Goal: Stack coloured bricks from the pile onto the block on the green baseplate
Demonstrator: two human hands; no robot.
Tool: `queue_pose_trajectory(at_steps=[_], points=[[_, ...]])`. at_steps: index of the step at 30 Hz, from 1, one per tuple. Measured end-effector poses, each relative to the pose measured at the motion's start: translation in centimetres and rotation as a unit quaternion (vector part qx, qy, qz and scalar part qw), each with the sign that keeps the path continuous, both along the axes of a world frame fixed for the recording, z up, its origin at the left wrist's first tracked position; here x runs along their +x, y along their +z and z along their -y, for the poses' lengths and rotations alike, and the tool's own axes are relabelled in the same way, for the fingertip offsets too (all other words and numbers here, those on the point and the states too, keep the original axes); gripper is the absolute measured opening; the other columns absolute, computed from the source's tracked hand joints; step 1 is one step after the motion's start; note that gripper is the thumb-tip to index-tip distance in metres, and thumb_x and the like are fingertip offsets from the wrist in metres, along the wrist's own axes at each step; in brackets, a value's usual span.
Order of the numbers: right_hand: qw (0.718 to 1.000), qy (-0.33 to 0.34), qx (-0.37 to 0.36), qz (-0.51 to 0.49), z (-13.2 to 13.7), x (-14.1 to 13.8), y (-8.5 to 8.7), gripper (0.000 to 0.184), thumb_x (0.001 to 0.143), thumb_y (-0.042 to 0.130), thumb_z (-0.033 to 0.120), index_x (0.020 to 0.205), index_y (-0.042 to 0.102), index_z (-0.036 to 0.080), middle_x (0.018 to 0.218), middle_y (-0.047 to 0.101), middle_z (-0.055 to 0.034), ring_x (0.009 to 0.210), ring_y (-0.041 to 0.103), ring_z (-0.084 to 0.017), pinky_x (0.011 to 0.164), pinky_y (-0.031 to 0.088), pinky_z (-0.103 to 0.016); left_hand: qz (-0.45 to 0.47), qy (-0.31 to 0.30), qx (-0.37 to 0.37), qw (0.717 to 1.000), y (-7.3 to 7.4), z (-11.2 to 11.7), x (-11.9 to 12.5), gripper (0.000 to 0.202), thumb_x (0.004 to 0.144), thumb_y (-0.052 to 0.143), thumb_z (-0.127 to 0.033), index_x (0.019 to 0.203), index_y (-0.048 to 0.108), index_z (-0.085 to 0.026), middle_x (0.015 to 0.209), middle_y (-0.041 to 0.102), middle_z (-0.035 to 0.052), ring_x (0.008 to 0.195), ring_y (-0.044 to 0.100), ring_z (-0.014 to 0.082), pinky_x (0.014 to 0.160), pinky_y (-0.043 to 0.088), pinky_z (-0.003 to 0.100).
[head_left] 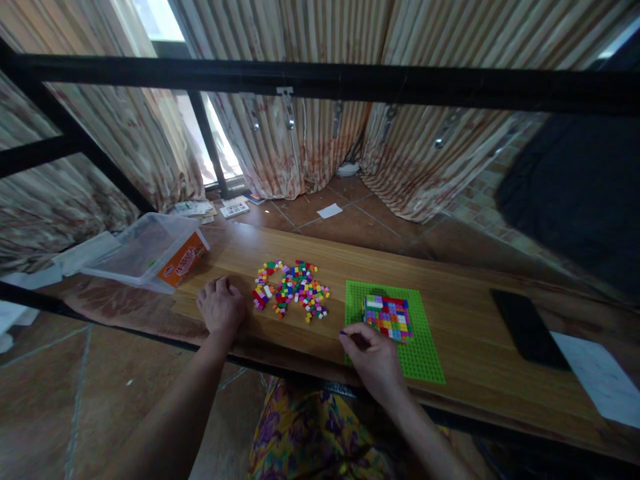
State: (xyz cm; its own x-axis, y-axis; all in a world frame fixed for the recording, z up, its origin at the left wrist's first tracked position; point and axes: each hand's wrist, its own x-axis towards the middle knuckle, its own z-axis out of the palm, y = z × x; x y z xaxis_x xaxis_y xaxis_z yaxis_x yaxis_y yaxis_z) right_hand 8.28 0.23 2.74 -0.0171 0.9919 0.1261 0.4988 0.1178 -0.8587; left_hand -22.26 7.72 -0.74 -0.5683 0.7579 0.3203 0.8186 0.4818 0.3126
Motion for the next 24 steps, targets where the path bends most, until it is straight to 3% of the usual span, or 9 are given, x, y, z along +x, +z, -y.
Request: queue_pose_trajectory(at_steps=[3,7,12,18,24], points=[[0.999,-0.022,-0.010,-0.028,0.6,1.9,0.0,0.017,0.083,0.059,0.035,0.084,0.069,0.021,0.081,0.071,-0.0028,0.075,0.066,-0.018,0.071,0.051,-0.029,-0.001,0.001,-0.002,1.000,0.1,0.0,0.0,0.040,0.088,0.040,-0.027,0.120,0.061,-0.015,0.125,0.058,0.0154,0.116,0.049,0.0325,0.098,0.039,0.047],[0.998,-0.051,-0.011,-0.033,1.0,4.0,-0.4,0.029,0.085,0.056,0.039,0.105,0.070,0.023,0.104,0.072,-0.0066,0.090,0.068,-0.021,0.082,0.053,-0.037,-0.007,0.004,-0.004,1.000,0.2,-0.1,0.1,0.040,0.088,0.040,-0.027,0.119,0.062,-0.015,0.125,0.058,0.0150,0.115,0.049,0.0325,0.099,0.039,0.046],[0.997,-0.061,-0.018,-0.032,1.4,4.9,-0.3,0.029,0.087,0.055,0.043,0.100,0.071,0.023,0.101,0.073,-0.0072,0.086,0.069,-0.022,0.081,0.054,-0.038,-0.007,0.007,-0.007,1.000,0.1,-0.1,0.1,0.040,0.088,0.039,-0.028,0.119,0.062,-0.015,0.125,0.058,0.0142,0.116,0.049,0.0325,0.099,0.038,0.045],[0.999,0.012,0.025,0.032,0.9,1.2,0.1,0.022,0.089,0.050,0.033,0.094,0.070,0.024,0.092,0.073,-0.0045,0.084,0.068,-0.020,0.077,0.053,-0.033,-0.010,0.006,-0.011,1.000,0.2,0.0,0.2,0.039,0.088,0.040,-0.027,0.119,0.061,-0.015,0.123,0.059,0.0142,0.117,0.049,0.0308,0.100,0.037,0.043],[0.972,0.055,0.061,0.220,-2.1,-3.7,-1.1,0.023,0.087,0.044,0.014,0.086,0.066,0.022,0.088,0.070,-0.0057,0.081,0.065,-0.019,0.074,0.049,-0.029,0.000,0.006,-0.010,1.000,0.1,0.1,0.1,0.038,0.088,0.041,-0.026,0.119,0.061,-0.016,0.124,0.058,0.0146,0.117,0.048,0.0301,0.100,0.037,0.044]])
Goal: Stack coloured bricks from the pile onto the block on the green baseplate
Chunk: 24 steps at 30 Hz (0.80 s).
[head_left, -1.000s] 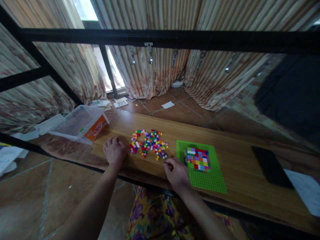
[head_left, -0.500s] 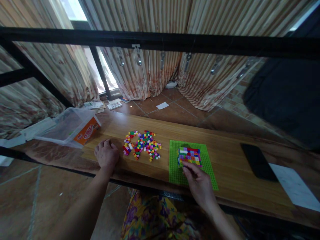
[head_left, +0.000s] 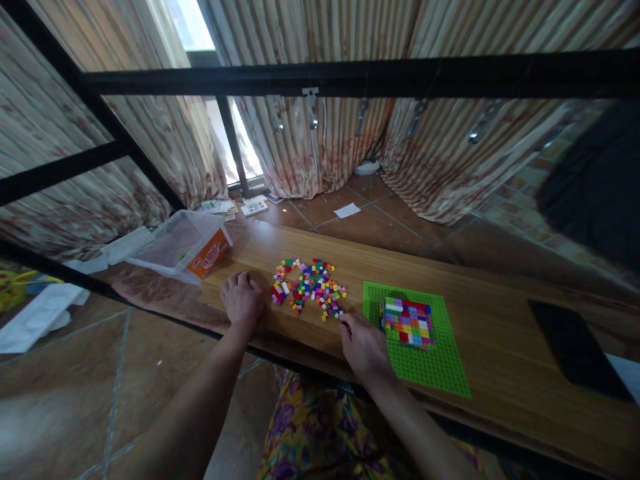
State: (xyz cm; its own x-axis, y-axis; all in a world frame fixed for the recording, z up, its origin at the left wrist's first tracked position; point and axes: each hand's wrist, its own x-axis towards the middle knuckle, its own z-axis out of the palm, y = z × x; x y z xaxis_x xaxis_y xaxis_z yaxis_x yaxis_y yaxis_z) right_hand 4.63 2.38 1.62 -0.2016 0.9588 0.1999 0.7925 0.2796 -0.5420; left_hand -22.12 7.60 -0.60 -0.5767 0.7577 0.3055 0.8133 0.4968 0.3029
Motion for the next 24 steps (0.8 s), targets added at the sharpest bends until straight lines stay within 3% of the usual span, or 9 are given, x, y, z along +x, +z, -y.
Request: queue_pose_trajectory(at_steps=[5,11,16,24], points=[[0.997,-0.030,-0.024,0.074,-2.2,-0.3,-0.4,0.018,0.085,0.048,0.011,0.086,0.064,0.020,0.091,0.068,-0.0089,0.079,0.064,-0.020,0.070,0.046,-0.030,0.006,-0.002,-0.001,1.000,0.0,0.0,0.0,0.039,0.088,0.042,-0.026,0.120,0.061,-0.016,0.123,0.058,0.0146,0.117,0.048,0.0302,0.099,0.038,0.044],[0.999,-0.004,-0.020,0.042,-2.7,0.2,-0.5,0.020,0.084,0.052,0.014,0.095,0.067,0.022,0.096,0.066,-0.0069,0.087,0.063,-0.020,0.078,0.047,-0.031,0.022,0.002,0.000,1.000,0.1,0.0,0.2,0.039,0.088,0.042,-0.025,0.121,0.060,-0.017,0.123,0.058,0.0141,0.119,0.047,0.0298,0.100,0.036,0.044],[0.999,0.040,-0.018,0.014,-2.8,0.1,-0.9,0.022,0.086,0.050,0.012,0.091,0.068,0.024,0.099,0.066,-0.0054,0.093,0.062,-0.019,0.081,0.046,-0.029,0.014,-0.001,0.001,1.000,0.0,0.1,0.1,0.039,0.088,0.041,-0.026,0.120,0.060,-0.016,0.124,0.058,0.0141,0.118,0.047,0.0301,0.100,0.036,0.044],[0.999,0.023,-0.014,0.017,-3.2,-0.2,-1.0,0.019,0.089,0.051,0.015,0.088,0.068,0.024,0.096,0.068,-0.0040,0.094,0.061,-0.019,0.083,0.045,-0.029,-0.001,-0.003,0.007,1.000,-0.2,0.0,-0.1,0.039,0.089,0.040,-0.027,0.119,0.061,-0.016,0.124,0.058,0.0143,0.116,0.049,0.0314,0.099,0.038,0.045]])
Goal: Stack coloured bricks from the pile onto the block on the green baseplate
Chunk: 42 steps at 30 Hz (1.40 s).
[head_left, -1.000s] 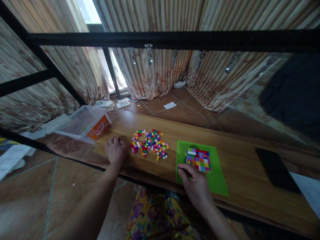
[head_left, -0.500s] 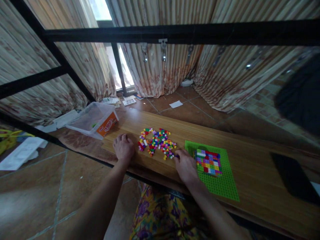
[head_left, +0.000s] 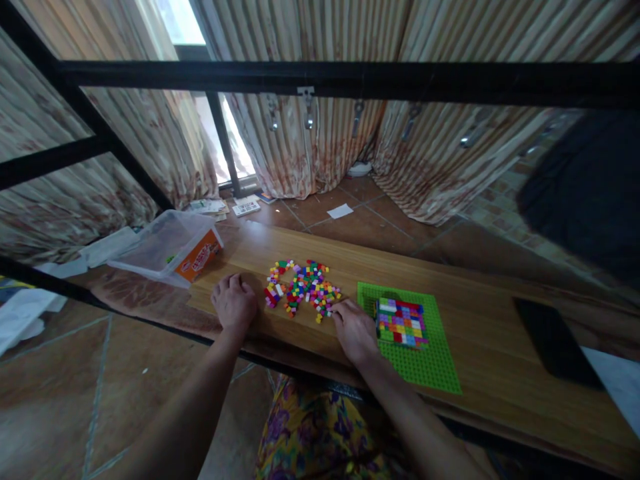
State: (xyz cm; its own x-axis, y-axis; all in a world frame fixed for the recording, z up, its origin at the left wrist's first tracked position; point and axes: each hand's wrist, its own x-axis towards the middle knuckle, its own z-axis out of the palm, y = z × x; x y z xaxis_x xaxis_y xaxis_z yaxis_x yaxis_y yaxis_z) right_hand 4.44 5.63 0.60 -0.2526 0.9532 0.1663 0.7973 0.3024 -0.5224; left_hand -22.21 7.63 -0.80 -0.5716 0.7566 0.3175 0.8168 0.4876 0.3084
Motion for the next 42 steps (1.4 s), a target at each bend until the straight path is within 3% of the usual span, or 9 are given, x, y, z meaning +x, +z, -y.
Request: queue_pose_trajectory(at_steps=[5,9,15,19,27,35,42], points=[[0.996,0.021,0.045,-0.069,1.0,0.4,2.8,0.020,0.092,0.049,0.018,0.087,0.068,0.023,0.093,0.069,-0.0036,0.092,0.062,-0.018,0.085,0.046,-0.030,0.007,-0.002,0.004,1.000,0.0,-0.1,-0.1,0.039,0.088,0.040,-0.027,0.120,0.061,-0.016,0.125,0.057,0.0151,0.117,0.047,0.0320,0.099,0.038,0.047],[0.984,-0.012,0.083,-0.156,2.3,3.5,4.7,0.019,0.092,0.050,0.024,0.091,0.069,0.023,0.093,0.071,-0.0036,0.090,0.064,-0.017,0.083,0.049,-0.030,0.013,-0.003,0.001,1.000,0.2,-0.1,0.0,0.039,0.088,0.041,-0.026,0.120,0.061,-0.015,0.125,0.057,0.0159,0.118,0.047,0.0321,0.100,0.038,0.047],[0.977,-0.135,0.082,-0.143,2.5,11.2,3.8,0.024,0.089,0.053,0.036,0.092,0.072,0.021,0.097,0.072,-0.0059,0.090,0.067,-0.021,0.084,0.050,-0.034,0.006,-0.001,-0.010,1.000,0.4,-0.1,0.1,0.041,0.089,0.038,-0.027,0.121,0.061,-0.014,0.127,0.057,0.0155,0.118,0.047,0.0321,0.101,0.037,0.046],[0.977,-0.158,0.099,-0.105,1.7,13.7,3.3,0.028,0.088,0.052,0.040,0.090,0.072,0.020,0.094,0.072,-0.0071,0.087,0.067,-0.022,0.082,0.051,-0.034,0.010,0.000,-0.014,1.000,0.7,-0.1,0.2,0.041,0.088,0.039,-0.027,0.121,0.060,-0.014,0.126,0.057,0.0158,0.119,0.047,0.0321,0.101,0.037,0.046],[0.975,-0.180,0.116,-0.065,0.8,15.5,3.3,0.030,0.088,0.050,0.041,0.085,0.070,0.020,0.089,0.071,-0.0071,0.080,0.066,-0.022,0.074,0.050,-0.034,0.017,-0.001,-0.014,1.000,0.5,-0.2,0.0,0.042,0.089,0.039,-0.029,0.121,0.060,-0.014,0.127,0.057,0.0158,0.120,0.047,0.0327,0.102,0.037,0.047],[0.989,-0.089,0.115,-0.038,-0.4,15.4,2.7,0.025,0.090,0.047,0.033,0.083,0.068,0.021,0.088,0.068,-0.0053,0.085,0.063,-0.021,0.080,0.049,-0.034,0.017,0.002,-0.009,1.000,0.6,-0.2,0.1,0.042,0.087,0.040,-0.028,0.121,0.061,-0.014,0.127,0.057,0.0156,0.120,0.048,0.0332,0.102,0.038,0.048],[0.987,-0.088,0.129,0.029,-0.6,15.0,2.8,0.027,0.090,0.044,0.029,0.082,0.068,0.021,0.089,0.066,-0.0073,0.087,0.060,-0.023,0.082,0.048,-0.037,0.015,-0.002,-0.015,1.000,0.7,-0.2,0.1,0.043,0.087,0.039,-0.029,0.122,0.060,-0.013,0.128,0.057,0.0159,0.119,0.048,0.0341,0.102,0.038,0.048]])
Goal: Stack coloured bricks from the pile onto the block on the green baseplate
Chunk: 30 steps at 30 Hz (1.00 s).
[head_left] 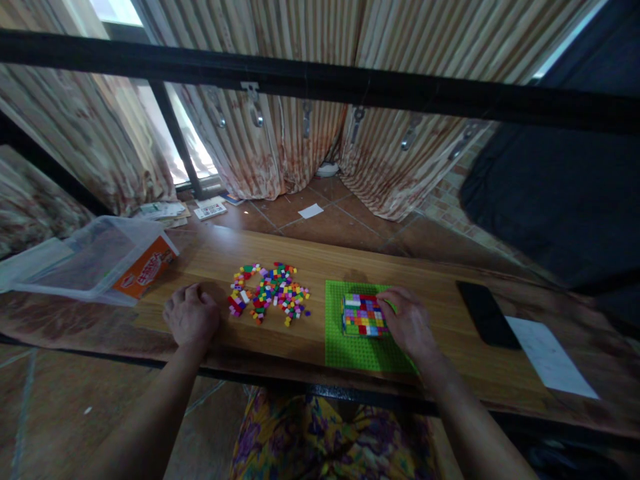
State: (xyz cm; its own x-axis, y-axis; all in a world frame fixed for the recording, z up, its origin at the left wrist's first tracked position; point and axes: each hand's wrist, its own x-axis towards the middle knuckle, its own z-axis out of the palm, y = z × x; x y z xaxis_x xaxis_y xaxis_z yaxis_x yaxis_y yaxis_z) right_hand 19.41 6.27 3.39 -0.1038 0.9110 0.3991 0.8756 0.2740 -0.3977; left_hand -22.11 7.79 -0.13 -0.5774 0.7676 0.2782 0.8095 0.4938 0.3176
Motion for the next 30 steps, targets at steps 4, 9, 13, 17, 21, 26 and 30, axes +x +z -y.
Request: queue_pose_trajectory(at_steps=[4,9,13,17,21,26,30], points=[[1.000,0.005,0.002,-0.005,0.2,0.2,-0.3,0.026,0.090,0.045,0.030,0.082,0.068,0.021,0.091,0.066,-0.0071,0.089,0.060,-0.022,0.083,0.048,-0.037,-0.001,0.001,0.000,1.000,-0.1,0.0,-0.1,0.043,0.088,0.039,-0.030,0.121,0.061,-0.013,0.129,0.057,0.0154,0.119,0.048,0.0346,0.102,0.038,0.048],[1.000,0.002,-0.006,-0.027,0.2,0.2,-0.8,0.025,0.089,0.046,0.031,0.082,0.069,0.022,0.094,0.066,-0.0070,0.090,0.060,-0.022,0.085,0.048,-0.038,0.004,0.000,-0.005,1.000,0.0,0.0,-0.1,0.043,0.088,0.038,-0.029,0.122,0.060,-0.014,0.128,0.057,0.0161,0.121,0.047,0.0335,0.103,0.037,0.048],[0.996,-0.033,-0.019,-0.083,0.1,-0.2,-1.0,0.024,0.086,0.049,0.034,0.080,0.069,0.022,0.094,0.067,-0.0066,0.090,0.061,-0.022,0.085,0.048,-0.038,0.010,0.000,-0.008,1.000,0.3,0.0,0.1,0.043,0.088,0.038,-0.029,0.122,0.060,-0.014,0.128,0.056,0.0159,0.121,0.047,0.0335,0.103,0.037,0.048],[0.973,-0.083,-0.062,-0.207,0.0,-0.6,-1.2,0.021,0.079,0.058,0.037,0.080,0.070,0.021,0.089,0.069,-0.0061,0.081,0.064,-0.021,0.075,0.051,-0.036,0.009,0.002,-0.003,1.000,0.2,0.0,0.1,0.042,0.088,0.039,-0.029,0.122,0.060,-0.015,0.128,0.056,0.0159,0.121,0.047,0.0336,0.103,0.037,0.048],[0.907,-0.130,-0.129,-0.380,-0.4,-0.5,-1.9,0.030,0.066,0.072,0.039,0.088,0.072,0.019,0.084,0.072,-0.0046,0.073,0.065,-0.019,0.071,0.052,-0.035,0.009,-0.002,0.001,1.000,0.2,0.0,0.0,0.042,0.088,0.039,-0.028,0.121,0.061,-0.014,0.128,0.056,0.0168,0.120,0.047,0.0339,0.102,0.037,0.049],[0.813,-0.141,-0.184,-0.533,-0.9,-0.3,-2.3,0.039,0.052,0.083,0.035,0.086,0.073,0.020,0.073,0.071,-0.0002,0.062,0.063,-0.015,0.062,0.051,-0.031,0.006,0.002,0.001,1.000,0.2,0.0,0.1,0.043,0.087,0.040,-0.029,0.121,0.061,-0.014,0.127,0.056,0.0163,0.118,0.048,0.0340,0.101,0.038,0.048],[0.781,-0.135,-0.207,-0.573,-1.0,-0.4,-2.1,0.039,0.046,0.087,0.033,0.081,0.074,0.020,0.069,0.071,-0.0001,0.059,0.062,-0.015,0.057,0.051,-0.030,-0.004,-0.006,-0.002,1.000,0.2,0.1,0.1,0.043,0.088,0.038,-0.029,0.122,0.060,-0.013,0.128,0.056,0.0167,0.119,0.048,0.0339,0.102,0.038,0.048]])
